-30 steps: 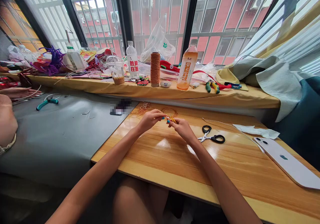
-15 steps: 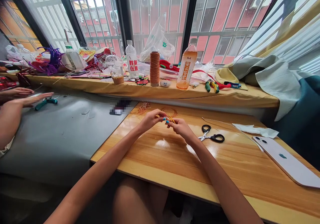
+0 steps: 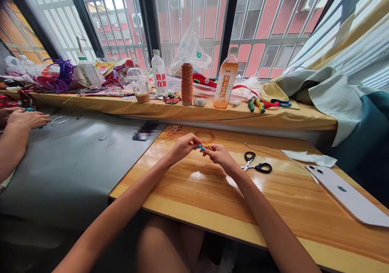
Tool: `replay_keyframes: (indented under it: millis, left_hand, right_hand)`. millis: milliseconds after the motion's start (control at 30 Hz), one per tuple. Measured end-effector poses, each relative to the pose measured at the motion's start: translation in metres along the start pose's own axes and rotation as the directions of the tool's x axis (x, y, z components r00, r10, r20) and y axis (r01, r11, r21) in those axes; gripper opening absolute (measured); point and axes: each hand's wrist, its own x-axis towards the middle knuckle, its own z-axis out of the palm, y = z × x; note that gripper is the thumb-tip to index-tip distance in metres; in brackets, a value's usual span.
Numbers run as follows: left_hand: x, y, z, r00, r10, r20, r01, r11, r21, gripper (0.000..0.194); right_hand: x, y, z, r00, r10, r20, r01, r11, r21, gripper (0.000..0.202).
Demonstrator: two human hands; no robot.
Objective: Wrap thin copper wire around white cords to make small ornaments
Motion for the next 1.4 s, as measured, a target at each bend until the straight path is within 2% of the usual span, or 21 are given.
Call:
replay_keyframes:
  millis: [133, 233, 333, 400, 500, 600, 700, 833, 933, 1033, 1133, 1167, 1233, 1300, 1333, 1400]
  left_hand:
    - [0.000, -0.003, 0.005, 0.997, -0.071, -0.003, 0.071, 0.995, -0.066, 0.006]
    - [0.001, -0.005, 0.007, 0.986, -0.165, 0.021, 0.166, 0.963, -0.210, 0.007]
    - [0.003, -0.004, 0.000, 0.960, -0.250, 0.122, 0.278, 0.885, -0.374, 0.014]
    - [0.004, -0.003, -0.007, 0.940, -0.288, 0.181, 0.339, 0.848, -0.408, 0.019]
    - [0.005, -0.002, -0.013, 0.912, -0.345, 0.221, 0.406, 0.836, -0.369, 0.023]
    - [0.004, -0.003, -0.011, 0.901, -0.356, 0.250, 0.425, 0.842, -0.332, 0.023]
    - [0.002, -0.004, -0.003, 0.909, -0.359, 0.213, 0.413, 0.848, -0.331, 0.025]
    - [0.000, -0.004, 0.005, 0.905, -0.400, 0.147, 0.426, 0.849, -0.313, 0.027]
    - [0.001, -0.006, 0.001, 0.878, -0.435, 0.201, 0.477, 0.827, -0.298, 0.027]
    - [0.001, -0.008, -0.009, 0.833, -0.463, 0.304, 0.527, 0.830, -0.181, 0.027]
    - [0.001, -0.008, -0.015, 0.783, -0.437, 0.444, 0.454, 0.888, 0.073, 0.023]
    - [0.001, -0.008, -0.015, 0.790, -0.425, 0.443, 0.402, 0.903, 0.150, 0.023]
    - [0.001, -0.007, -0.013, 0.859, -0.397, 0.324, 0.314, 0.908, 0.279, 0.025]
    - [0.000, -0.007, -0.010, 0.923, -0.347, 0.169, 0.263, 0.886, 0.381, 0.027]
    - [-0.001, -0.006, -0.009, 0.940, -0.307, 0.151, 0.219, 0.879, 0.424, 0.027]
    - [-0.003, -0.006, -0.006, 0.943, -0.219, 0.250, 0.077, 0.875, 0.477, 0.025]
  right_hand:
    - [0.000, 0.001, 0.001, 1.000, -0.004, 0.004, 0.004, 1.000, 0.024, 0.037]
    - [0.002, 0.003, 0.001, 1.000, -0.007, -0.011, 0.008, 0.999, 0.040, 0.037]
    - [0.004, 0.005, 0.000, 0.999, -0.008, -0.053, 0.011, 0.999, 0.044, 0.038]
    - [0.005, 0.005, -0.001, 0.997, -0.009, -0.080, 0.012, 0.999, 0.036, 0.038]
    - [0.005, 0.005, -0.001, 0.996, -0.012, -0.085, 0.013, 1.000, 0.007, 0.038]
    - [0.005, 0.005, -0.002, 0.997, -0.012, -0.076, 0.008, 0.999, -0.042, 0.038]
    - [0.005, 0.007, -0.002, 0.994, -0.038, -0.105, 0.026, 0.993, -0.112, 0.038]
    - [0.007, 0.012, -0.002, 0.980, -0.138, -0.147, 0.099, 0.965, -0.244, 0.037]
    - [0.011, 0.017, -0.005, 0.973, -0.168, -0.157, 0.113, 0.944, -0.309, 0.037]
    - [0.015, 0.022, -0.015, 0.946, -0.157, -0.285, 0.069, 0.953, -0.294, 0.038]
    - [0.014, 0.021, -0.026, 0.895, -0.156, -0.418, 0.046, 0.964, -0.262, 0.052]
    - [0.012, 0.019, -0.029, 0.892, -0.157, -0.423, 0.047, 0.965, -0.259, 0.056]
    - [0.009, 0.012, -0.031, 0.909, -0.127, -0.397, 0.040, 0.974, -0.221, 0.053]
    - [0.006, 0.004, -0.029, 0.930, -0.061, -0.363, 0.029, 0.995, -0.093, 0.039]
    - [0.004, 0.000, -0.027, 0.937, -0.028, -0.349, 0.034, 0.999, 0.011, 0.032]
    - [0.001, -0.007, -0.024, 0.952, 0.000, -0.305, 0.077, 0.968, 0.241, 0.022]
